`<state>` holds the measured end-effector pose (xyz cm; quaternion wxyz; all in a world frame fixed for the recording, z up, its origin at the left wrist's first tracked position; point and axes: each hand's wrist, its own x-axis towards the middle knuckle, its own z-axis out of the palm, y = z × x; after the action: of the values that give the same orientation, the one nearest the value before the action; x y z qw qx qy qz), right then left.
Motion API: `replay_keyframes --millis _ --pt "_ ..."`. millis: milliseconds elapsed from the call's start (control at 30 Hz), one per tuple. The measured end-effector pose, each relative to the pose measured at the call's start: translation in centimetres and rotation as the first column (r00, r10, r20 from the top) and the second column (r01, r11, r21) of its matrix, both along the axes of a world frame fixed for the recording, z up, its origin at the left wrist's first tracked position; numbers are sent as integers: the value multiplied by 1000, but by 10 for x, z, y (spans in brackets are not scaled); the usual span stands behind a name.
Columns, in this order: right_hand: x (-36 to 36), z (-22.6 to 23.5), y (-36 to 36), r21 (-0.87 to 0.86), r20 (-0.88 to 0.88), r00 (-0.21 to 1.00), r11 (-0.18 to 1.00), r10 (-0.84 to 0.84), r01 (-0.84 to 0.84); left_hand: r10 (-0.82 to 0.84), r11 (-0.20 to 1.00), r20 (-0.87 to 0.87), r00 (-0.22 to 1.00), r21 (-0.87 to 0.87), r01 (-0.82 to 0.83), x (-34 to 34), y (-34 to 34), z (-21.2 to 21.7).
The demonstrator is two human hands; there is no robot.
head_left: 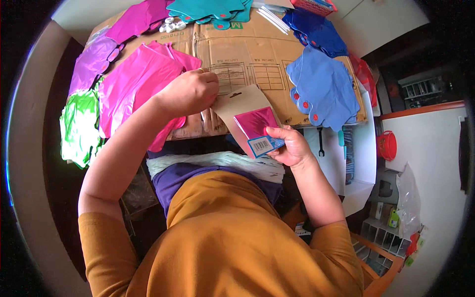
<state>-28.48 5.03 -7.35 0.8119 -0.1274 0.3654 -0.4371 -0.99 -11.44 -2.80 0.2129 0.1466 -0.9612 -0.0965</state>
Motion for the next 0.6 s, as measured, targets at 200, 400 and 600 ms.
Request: replay_keyframes --millis 200,400,600 --pt "24 27 8 0 -231 967 994 -110 113 29 999 -23 999 35 -29 -1 4 2" --pt "38 24 36 -41 -358 918 986 -168 164 40 994 48 998 -101 -35 -3 32 2" --pt "46 17 45 -108 -372 911 983 -177 146 -13 992 122 992 -125 28 0 46 6"
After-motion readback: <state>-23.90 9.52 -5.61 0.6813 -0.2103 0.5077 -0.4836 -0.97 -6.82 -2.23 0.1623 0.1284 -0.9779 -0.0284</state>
